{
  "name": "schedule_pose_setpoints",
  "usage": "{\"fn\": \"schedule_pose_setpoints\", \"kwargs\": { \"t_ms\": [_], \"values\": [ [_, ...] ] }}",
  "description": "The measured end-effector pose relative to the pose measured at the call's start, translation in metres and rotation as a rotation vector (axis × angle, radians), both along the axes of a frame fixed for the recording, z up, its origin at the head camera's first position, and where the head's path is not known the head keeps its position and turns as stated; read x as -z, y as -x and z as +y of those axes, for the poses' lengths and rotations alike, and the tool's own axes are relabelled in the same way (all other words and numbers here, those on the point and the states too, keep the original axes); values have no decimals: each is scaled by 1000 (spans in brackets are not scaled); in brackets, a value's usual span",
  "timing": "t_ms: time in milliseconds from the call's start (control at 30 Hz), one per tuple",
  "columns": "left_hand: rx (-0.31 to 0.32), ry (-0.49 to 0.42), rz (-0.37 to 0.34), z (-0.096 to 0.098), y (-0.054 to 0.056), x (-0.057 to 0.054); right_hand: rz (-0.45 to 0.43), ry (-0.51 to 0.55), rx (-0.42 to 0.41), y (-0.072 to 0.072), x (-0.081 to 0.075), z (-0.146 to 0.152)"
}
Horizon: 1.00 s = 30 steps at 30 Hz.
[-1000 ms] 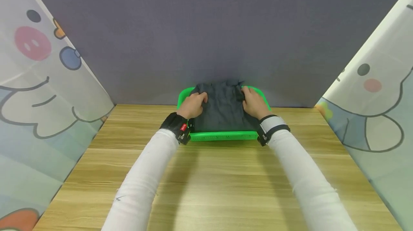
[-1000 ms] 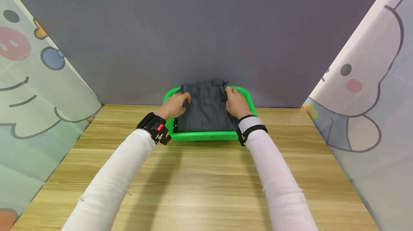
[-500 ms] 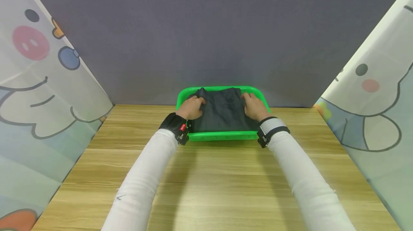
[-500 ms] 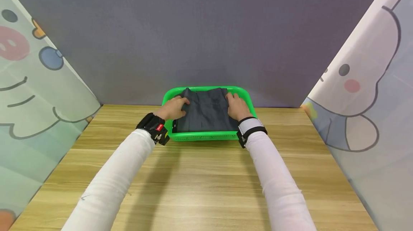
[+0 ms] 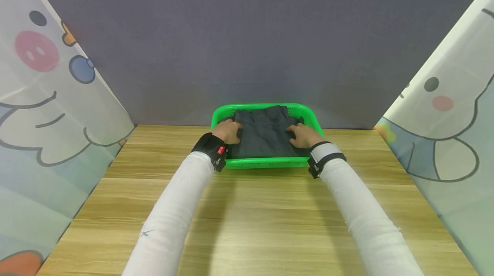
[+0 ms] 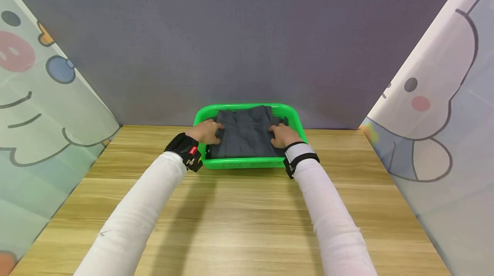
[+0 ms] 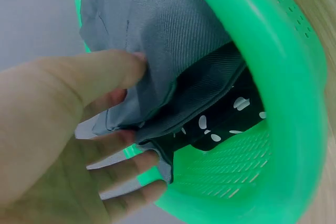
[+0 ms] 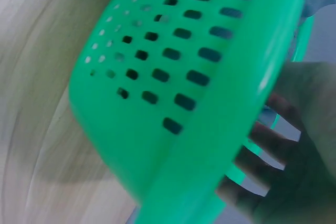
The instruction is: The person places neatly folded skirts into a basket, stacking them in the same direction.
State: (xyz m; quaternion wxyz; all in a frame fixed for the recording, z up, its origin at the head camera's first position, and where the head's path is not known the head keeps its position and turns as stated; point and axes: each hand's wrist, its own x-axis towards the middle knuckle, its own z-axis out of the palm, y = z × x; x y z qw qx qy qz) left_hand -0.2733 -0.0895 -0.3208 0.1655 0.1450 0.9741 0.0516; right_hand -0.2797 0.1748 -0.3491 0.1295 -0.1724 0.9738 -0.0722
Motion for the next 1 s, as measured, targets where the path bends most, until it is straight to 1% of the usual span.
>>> {"fn": "schedule_pose_setpoints", "kwargs": {
  "t_ms": [100,200,333,600,700,767,833,933,1000],
  "values": [
    [-23,45,-39,1,-1,-1,-49,-43,-11,-1,2,0],
    [-49,67,-70,2,-2,-1,-80,-58,-20,-1,4,0],
    [-64,73,-93,2,-1,1,-92,-61,-32,-1,5,-2],
    [-85,107,-123,1,6,7,-97,-53,-40,-2,5,-4],
    [-86,113,-127,0,5,6,-105,-53,-46,-4,3,-5],
    [-79,109,-121,-1,3,4,-102,-46,-57,-7,2,-4],
    [-56,101,-106,-3,-1,2,-92,-35,-69,-11,1,-2],
    [-8,73,-80,-6,-8,-2,-47,-8,-92,-19,-1,2],
    [29,50,-51,-8,-14,-4,0,15,-105,-25,-2,4]
  ]
}}
